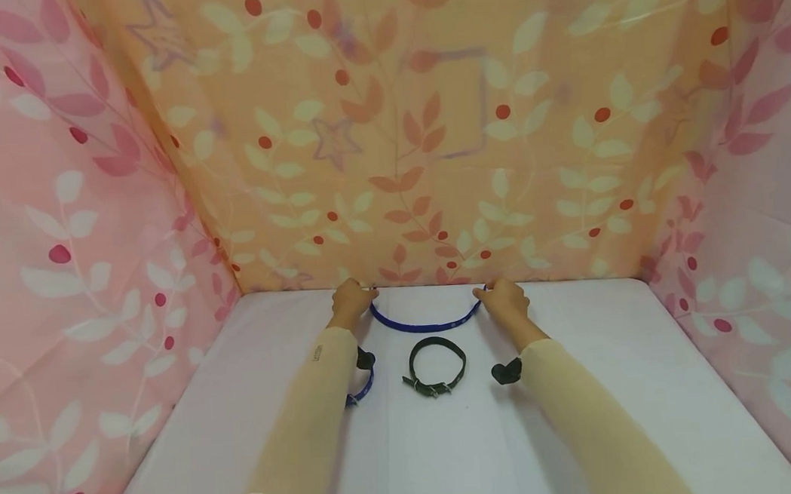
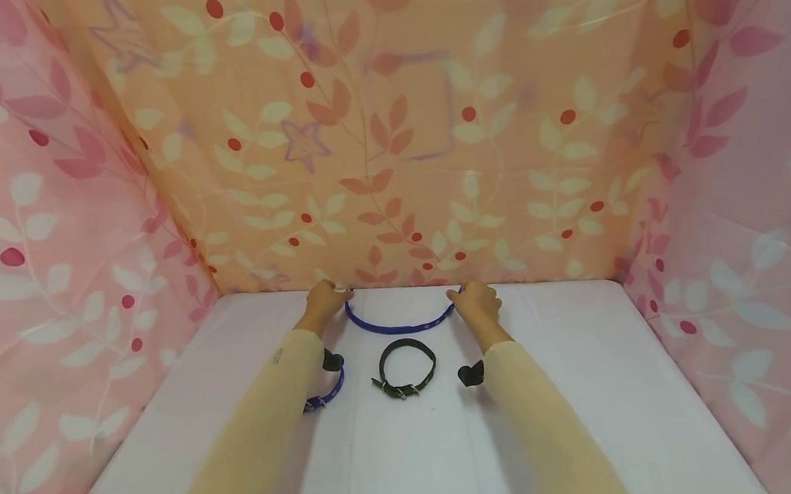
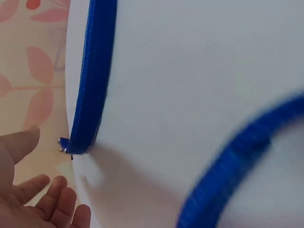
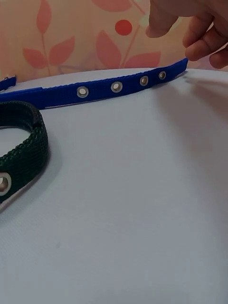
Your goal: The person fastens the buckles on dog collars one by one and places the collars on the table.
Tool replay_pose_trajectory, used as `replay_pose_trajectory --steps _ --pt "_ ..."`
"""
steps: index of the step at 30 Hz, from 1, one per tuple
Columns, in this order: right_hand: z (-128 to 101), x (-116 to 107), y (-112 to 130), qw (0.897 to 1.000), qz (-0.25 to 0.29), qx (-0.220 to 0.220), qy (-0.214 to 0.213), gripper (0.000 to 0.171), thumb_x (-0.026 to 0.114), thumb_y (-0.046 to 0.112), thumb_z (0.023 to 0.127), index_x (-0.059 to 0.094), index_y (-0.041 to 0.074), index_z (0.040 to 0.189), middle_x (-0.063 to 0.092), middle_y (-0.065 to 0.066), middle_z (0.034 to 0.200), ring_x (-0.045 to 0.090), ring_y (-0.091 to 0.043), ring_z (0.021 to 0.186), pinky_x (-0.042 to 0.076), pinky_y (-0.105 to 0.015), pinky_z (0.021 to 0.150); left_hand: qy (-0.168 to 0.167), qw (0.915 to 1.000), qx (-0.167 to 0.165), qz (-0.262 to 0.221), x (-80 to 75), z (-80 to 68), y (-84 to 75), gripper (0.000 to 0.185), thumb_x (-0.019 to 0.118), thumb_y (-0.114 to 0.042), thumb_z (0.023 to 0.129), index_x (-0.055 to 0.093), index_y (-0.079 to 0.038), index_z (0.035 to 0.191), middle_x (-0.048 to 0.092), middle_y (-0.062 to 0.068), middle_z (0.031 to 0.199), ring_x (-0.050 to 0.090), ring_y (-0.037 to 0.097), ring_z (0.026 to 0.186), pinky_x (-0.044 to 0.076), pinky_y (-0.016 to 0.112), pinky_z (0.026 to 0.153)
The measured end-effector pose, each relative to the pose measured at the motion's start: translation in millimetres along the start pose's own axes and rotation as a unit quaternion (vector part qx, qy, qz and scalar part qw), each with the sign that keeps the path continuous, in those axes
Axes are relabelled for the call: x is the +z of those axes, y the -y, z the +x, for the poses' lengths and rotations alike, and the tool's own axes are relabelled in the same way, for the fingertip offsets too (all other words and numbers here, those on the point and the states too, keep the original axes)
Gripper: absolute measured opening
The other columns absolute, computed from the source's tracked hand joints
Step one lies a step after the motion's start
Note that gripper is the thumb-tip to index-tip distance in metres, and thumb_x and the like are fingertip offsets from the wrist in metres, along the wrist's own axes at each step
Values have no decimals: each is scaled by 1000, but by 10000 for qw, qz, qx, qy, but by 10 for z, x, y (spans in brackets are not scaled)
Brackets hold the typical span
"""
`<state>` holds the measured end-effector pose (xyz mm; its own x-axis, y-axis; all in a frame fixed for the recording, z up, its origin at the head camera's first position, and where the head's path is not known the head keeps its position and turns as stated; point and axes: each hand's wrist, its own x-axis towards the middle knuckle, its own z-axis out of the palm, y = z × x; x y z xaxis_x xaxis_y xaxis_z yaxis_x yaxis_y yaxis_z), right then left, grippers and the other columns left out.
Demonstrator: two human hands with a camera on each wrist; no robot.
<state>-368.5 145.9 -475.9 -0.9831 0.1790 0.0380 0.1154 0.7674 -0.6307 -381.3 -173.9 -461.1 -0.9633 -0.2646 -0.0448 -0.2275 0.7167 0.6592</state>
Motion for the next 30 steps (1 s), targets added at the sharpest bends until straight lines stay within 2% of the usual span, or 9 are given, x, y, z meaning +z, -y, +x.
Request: replay_pose_trajectory --steps 4,7,11,13,17,20,25,27,30 --pt "37 46 -41 9998 14 195 35 39 68 43 96 68 5 95 65 -15 96 58 -40 103 40 -55 92 -79 9998 -200 30 88 47 -30 38 75 -36 91 62 -5 108 67 14 110 61 37 113 50 50 94" --pt "70 104 -86 9995 -61 316 27 39 69 45 94 67 6 92 64 -14 91 58 -39 101 39 -55 91 -61 9998 -182 110 175 71 -23 37 76 -36 89 63 -6 106 68 13 107 63 37 111 51 50 94" --pt "89 188 -138 9988 -224 436 91 42 70 49 93 70 8 100 68 -13 96 59 -39 104 38 -56 93 -79 9998 -103 181 255 66 0 34 75 -29 88 64 -5 109 68 14 107 64 37 106 53 50 91" --pt "82 223 -145 9985 -305 435 137 42 71 50 92 71 9 99 69 -12 96 58 -39 104 37 -55 93 -68 9996 -199 198 270 57 10 31 73 -24 87 65 -5 110 68 14 106 64 35 101 54 49 89" --pt "60 264 -149 9983 -435 380 109 35 72 47 91 72 11 92 72 -10 96 60 -38 103 35 -55 93 -28 9989 -408 234 293 73 35 17 65 -15 88 65 -5 101 64 11 96 60 29 87 52 42 77" --pt "76 281 -161 9982 -491 344 64 31 72 43 92 73 12 96 73 -10 102 60 -38 105 35 -56 93 -62 9987 -468 201 315 106 53 10 62 -13 89 66 -5 93 64 9 92 58 27 83 50 39 70" --pt "123 286 -167 9993 -273 251 -66 32 71 36 93 74 9 111 74 -13 115 60 -40 110 35 -57 95 -216 9990 -352 -166 336 162 84 13 65 -14 88 70 -7 97 70 10 99 64 29 93 53 42 80" --pt "135 281 -164 9997 -34 200 -131 32 70 32 94 74 8 114 73 -13 118 61 -40 112 35 -57 96 -259 9988 -171 -391 353 193 105 14 67 -14 89 70 -6 100 72 11 101 66 29 97 54 42 85" --pt "136 262 -167 9986 435 104 -271 28 69 28 95 74 8 114 74 -12 114 63 -37 108 39 -54 95 -268 9962 195 -804 386 229 123 16 69 -13 91 67 -3 103 72 14 101 66 29 97 54 40 88"
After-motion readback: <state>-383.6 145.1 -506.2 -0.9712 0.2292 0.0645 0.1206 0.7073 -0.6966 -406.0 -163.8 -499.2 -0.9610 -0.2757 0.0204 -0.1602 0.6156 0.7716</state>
